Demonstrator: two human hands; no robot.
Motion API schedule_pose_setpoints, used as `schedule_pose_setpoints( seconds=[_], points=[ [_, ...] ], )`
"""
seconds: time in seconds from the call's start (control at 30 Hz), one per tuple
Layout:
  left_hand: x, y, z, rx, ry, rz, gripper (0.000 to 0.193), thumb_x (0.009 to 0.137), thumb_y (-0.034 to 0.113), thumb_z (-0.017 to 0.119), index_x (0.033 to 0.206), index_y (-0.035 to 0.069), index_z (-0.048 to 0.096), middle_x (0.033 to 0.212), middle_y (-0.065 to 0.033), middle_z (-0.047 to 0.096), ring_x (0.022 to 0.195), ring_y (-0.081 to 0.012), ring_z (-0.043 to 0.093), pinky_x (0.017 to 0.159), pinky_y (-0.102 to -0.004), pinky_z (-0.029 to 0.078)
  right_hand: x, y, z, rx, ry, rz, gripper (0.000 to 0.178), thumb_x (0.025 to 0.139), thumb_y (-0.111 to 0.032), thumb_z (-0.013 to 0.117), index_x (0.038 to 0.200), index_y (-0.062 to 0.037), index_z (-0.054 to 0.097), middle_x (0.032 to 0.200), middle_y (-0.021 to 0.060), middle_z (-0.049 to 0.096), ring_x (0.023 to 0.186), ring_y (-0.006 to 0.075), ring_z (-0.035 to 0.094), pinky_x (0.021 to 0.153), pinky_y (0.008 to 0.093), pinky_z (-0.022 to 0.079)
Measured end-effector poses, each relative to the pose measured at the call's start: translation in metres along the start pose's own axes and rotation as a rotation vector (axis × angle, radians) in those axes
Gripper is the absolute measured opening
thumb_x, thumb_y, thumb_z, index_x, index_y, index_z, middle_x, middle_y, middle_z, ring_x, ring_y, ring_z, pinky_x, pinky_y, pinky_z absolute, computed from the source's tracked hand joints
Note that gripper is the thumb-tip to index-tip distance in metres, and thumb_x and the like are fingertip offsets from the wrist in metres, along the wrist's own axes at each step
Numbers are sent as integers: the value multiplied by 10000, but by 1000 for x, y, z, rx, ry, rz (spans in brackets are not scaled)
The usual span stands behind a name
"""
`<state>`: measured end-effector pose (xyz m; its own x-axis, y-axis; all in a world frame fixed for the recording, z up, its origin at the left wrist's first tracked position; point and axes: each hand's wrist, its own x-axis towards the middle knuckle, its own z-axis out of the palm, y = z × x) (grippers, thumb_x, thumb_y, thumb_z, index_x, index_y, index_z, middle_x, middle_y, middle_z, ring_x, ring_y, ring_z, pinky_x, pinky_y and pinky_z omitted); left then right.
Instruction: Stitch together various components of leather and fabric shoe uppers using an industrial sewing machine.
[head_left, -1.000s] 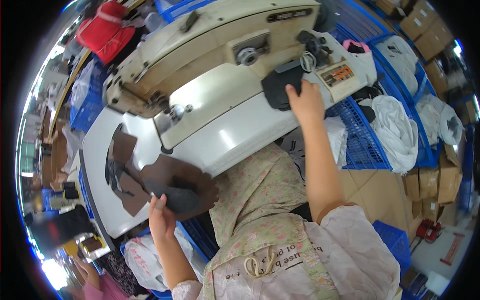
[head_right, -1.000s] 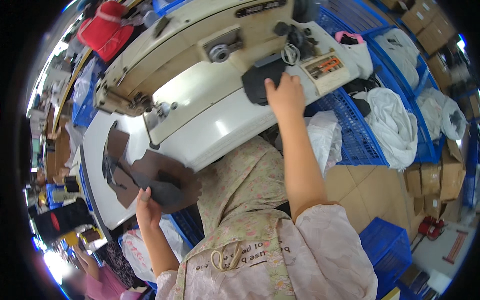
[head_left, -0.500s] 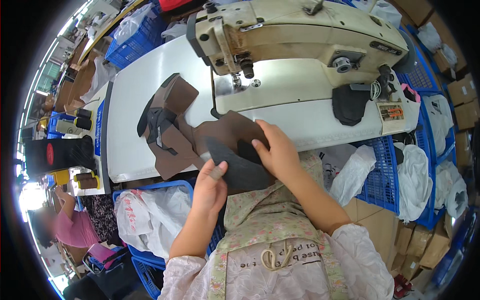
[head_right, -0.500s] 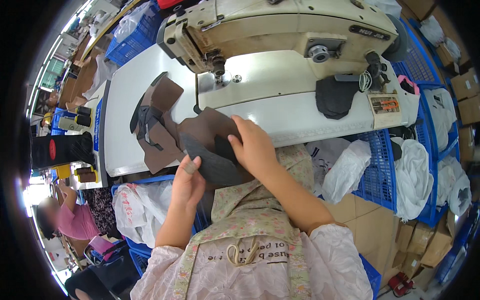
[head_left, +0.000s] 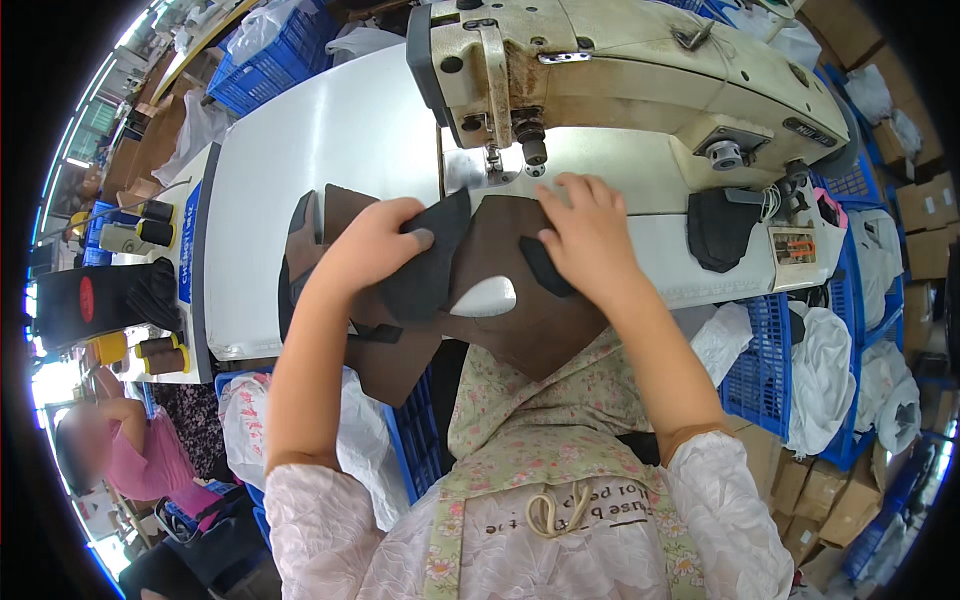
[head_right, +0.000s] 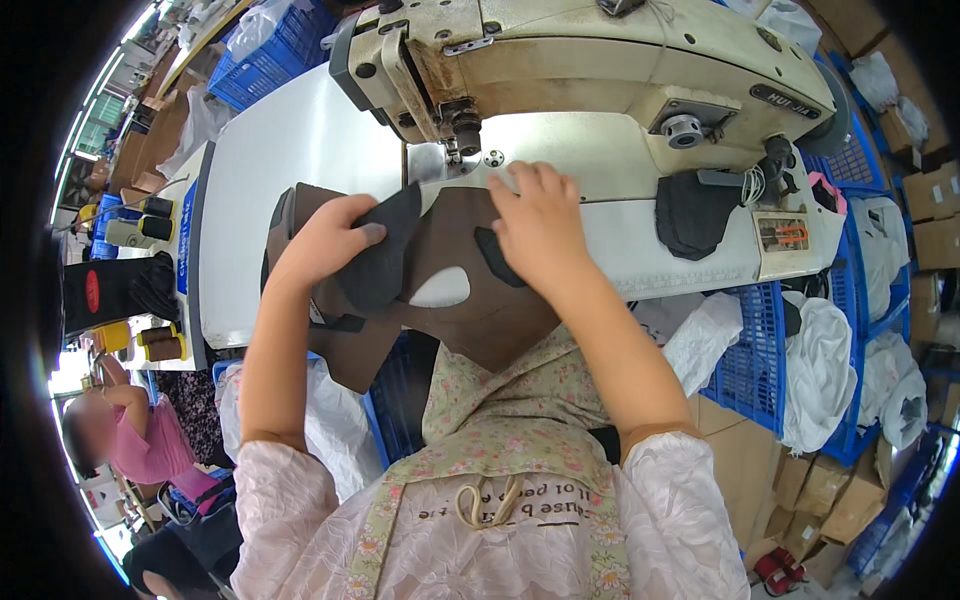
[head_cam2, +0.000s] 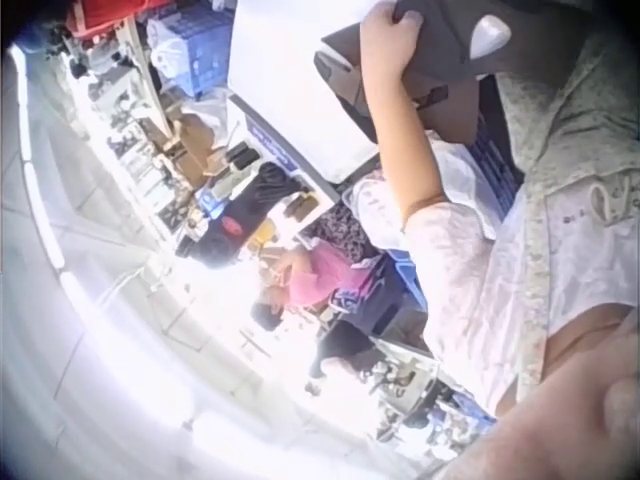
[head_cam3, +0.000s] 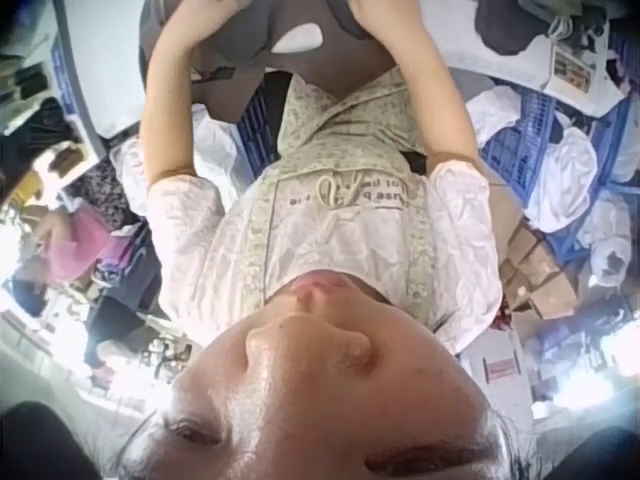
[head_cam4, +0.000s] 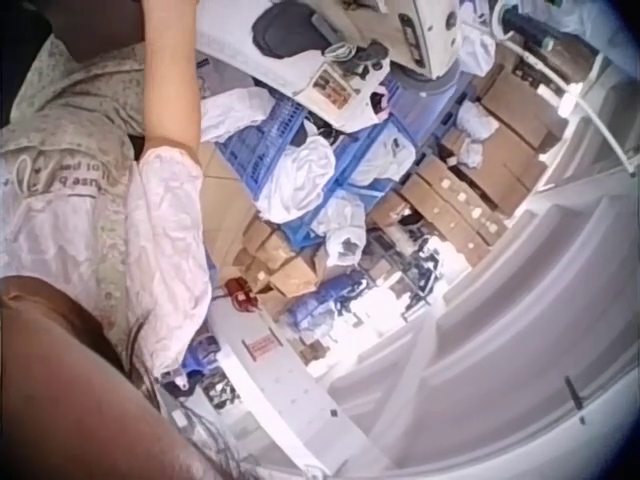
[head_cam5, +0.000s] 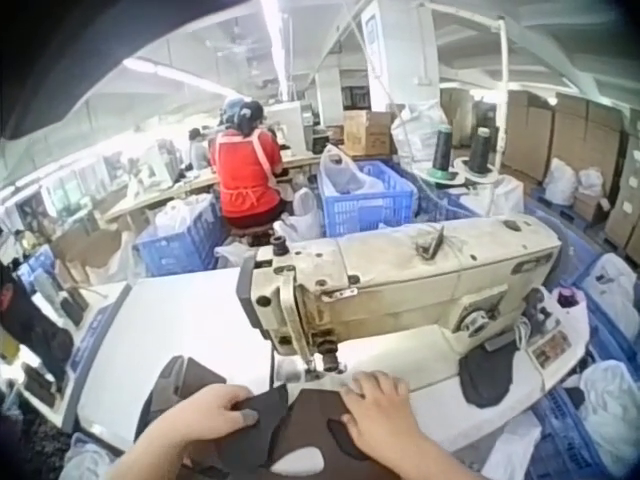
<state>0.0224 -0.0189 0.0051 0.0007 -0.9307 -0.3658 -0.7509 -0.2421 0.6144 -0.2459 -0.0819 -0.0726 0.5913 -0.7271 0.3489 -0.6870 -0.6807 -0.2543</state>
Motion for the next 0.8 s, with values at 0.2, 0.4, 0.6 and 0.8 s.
schedule_pose_setpoints(
  seconds=[0.2,0.4,0.6,0.8],
  points=[
    [35,-1,23,406,143,290,421,814,92,672,1225,50,595,1202,-188,636,1091,-362,623,946,-428,493,-25,-33,17,106,18,34,595,831,-383,720,1307,-49,596,1321,141,539,1254,335,467,1044,497,362],
    [25,-10,51,544,253,417,469,800,68,706,1255,64,595,1326,-161,571,1208,-353,565,995,-434,471,-25,-19,16,92,-3,6,607,845,-384,706,1345,-66,578,1370,144,533,1290,336,457,1070,514,352],
    [26,-13,38,522,312,452,409,822,108,706,1230,105,665,1334,-152,569,1258,-351,519,1048,-465,421,-23,-9,14,101,-52,-14,599,867,-400,685,1368,-93,570,1396,134,529,1314,334,450,1079,519,344],
    [23,-23,39,485,237,478,403,850,96,686,1253,120,684,1364,-150,554,1287,-345,501,1075,-446,403,-22,-4,11,116,-68,-24,606,870,-412,681,1380,-108,563,1404,133,522,1317,339,448,1088,524,335]
  ],
)
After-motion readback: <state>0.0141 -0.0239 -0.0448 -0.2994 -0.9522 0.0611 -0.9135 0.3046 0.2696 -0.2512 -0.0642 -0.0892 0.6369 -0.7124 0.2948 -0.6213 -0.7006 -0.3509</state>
